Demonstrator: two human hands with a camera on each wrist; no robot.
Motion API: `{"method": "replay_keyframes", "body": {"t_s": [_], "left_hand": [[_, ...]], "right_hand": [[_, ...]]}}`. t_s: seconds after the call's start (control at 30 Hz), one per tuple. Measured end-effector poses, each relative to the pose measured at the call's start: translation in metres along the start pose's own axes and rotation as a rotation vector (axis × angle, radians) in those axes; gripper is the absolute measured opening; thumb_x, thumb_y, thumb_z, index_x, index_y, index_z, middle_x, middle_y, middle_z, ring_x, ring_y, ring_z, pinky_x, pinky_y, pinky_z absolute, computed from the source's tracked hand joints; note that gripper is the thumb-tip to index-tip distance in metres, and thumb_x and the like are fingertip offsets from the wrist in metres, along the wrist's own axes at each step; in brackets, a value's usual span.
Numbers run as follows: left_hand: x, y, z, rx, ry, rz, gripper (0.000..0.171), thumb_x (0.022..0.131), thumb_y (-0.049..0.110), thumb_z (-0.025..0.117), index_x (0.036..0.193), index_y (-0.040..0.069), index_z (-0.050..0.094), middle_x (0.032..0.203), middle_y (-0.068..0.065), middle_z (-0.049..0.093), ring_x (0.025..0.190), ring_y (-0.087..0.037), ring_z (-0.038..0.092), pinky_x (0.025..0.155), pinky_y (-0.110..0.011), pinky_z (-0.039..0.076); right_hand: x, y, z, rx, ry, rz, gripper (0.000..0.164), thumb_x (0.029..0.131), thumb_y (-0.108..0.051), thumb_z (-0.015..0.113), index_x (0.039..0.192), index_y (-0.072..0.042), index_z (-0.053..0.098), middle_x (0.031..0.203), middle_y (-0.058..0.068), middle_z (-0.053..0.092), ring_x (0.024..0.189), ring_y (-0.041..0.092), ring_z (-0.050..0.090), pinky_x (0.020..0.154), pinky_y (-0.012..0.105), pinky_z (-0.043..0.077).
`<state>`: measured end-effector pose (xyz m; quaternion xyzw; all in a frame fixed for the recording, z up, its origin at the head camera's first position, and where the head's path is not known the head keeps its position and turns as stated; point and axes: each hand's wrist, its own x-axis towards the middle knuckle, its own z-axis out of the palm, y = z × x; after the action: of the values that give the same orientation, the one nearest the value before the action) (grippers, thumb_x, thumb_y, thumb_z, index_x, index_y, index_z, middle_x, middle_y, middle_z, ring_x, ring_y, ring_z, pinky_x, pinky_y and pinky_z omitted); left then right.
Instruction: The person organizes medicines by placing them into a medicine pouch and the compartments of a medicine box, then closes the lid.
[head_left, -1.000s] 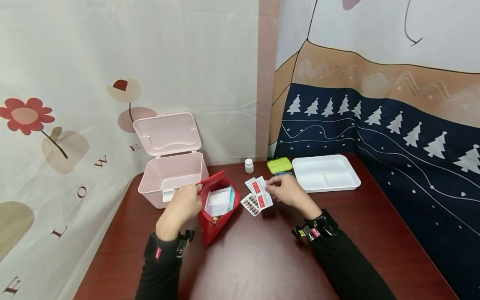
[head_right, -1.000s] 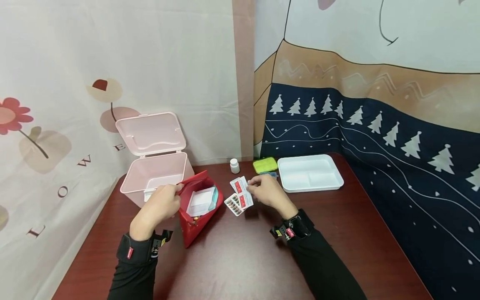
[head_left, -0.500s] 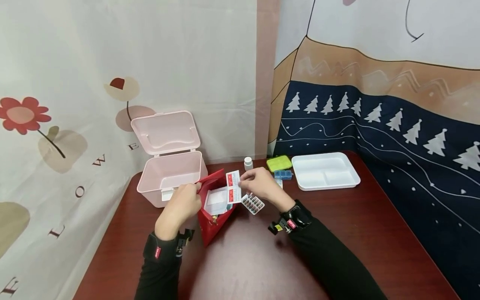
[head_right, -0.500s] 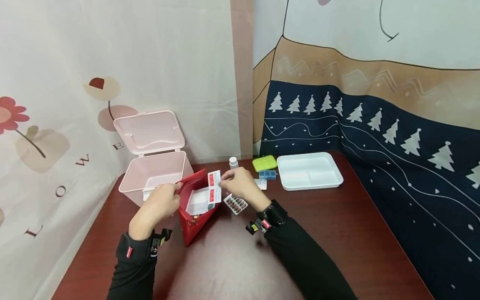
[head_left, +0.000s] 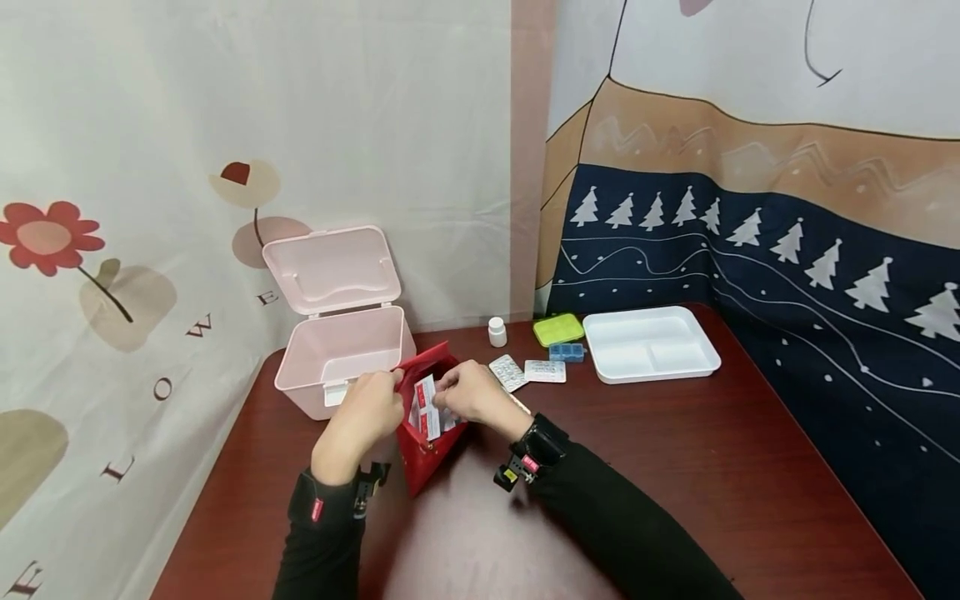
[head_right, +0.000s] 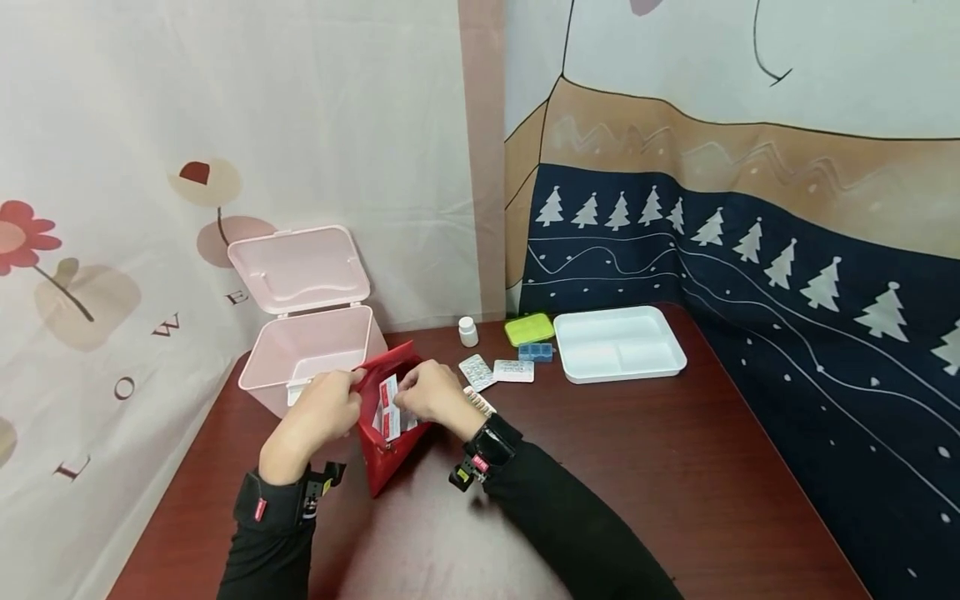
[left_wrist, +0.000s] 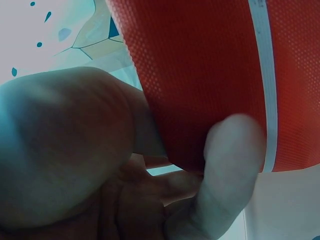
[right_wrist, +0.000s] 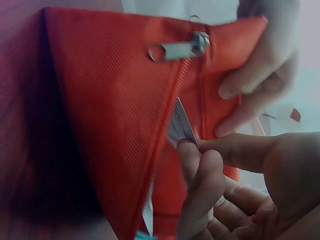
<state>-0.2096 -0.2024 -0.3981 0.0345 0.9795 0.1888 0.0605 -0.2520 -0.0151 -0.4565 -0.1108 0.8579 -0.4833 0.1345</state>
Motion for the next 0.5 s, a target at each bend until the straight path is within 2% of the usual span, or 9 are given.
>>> {"method": "replay_keyframes", "body": {"t_s": [0.1,0.17,0.33,0.5], "left_hand": [[-0.001,0.000,0.000,0.002,0.000,0.002,0.030,0.100,0.003,0.058,0.125,-0.001,0.073,0.100,-0.017,0.071,0.081,-0.028,0.060,0.067,-0.035,0.045],[-0.001,0.001,0.000,-0.003,-0.003,0.001,0.028,0.100,0.002,0.058,0.123,-0.001,0.073,0.099,-0.017,0.071,0.081,-0.027,0.060,0.065,-0.034,0.045],[-0.002,0.001,0.000,-0.004,0.005,0.012,0.015,0.099,0.001,0.056,0.104,0.002,0.070,0.089,-0.013,0.066,0.076,-0.026,0.058,0.063,-0.033,0.043],[-0.003,0.000,0.000,-0.011,0.026,0.034,0.015,0.097,-0.001,0.054,0.087,0.007,0.062,0.077,-0.010,0.059,0.071,-0.025,0.055,0.062,-0.033,0.042]], "right_hand": [[-0.001,-0.002,0.008,-0.046,0.015,0.006,0.001,0.089,-0.015,0.083,0.088,-0.015,0.084,0.063,-0.006,0.068,0.051,0.008,0.059,0.051,0.022,0.046],[-0.001,-0.003,0.012,-0.102,0.027,-0.011,0.004,0.088,-0.017,0.084,0.084,-0.017,0.083,0.065,-0.007,0.068,0.057,0.009,0.059,0.054,0.023,0.045],[-0.004,-0.010,0.020,-0.261,0.032,-0.055,0.008,0.087,-0.023,0.085,0.080,-0.022,0.082,0.074,-0.008,0.070,0.079,0.015,0.060,0.069,0.027,0.046],[-0.005,-0.015,0.026,-0.306,-0.015,-0.083,0.011,0.089,-0.022,0.085,0.078,-0.024,0.084,0.073,-0.009,0.071,0.081,0.014,0.060,0.072,0.027,0.047]]}}
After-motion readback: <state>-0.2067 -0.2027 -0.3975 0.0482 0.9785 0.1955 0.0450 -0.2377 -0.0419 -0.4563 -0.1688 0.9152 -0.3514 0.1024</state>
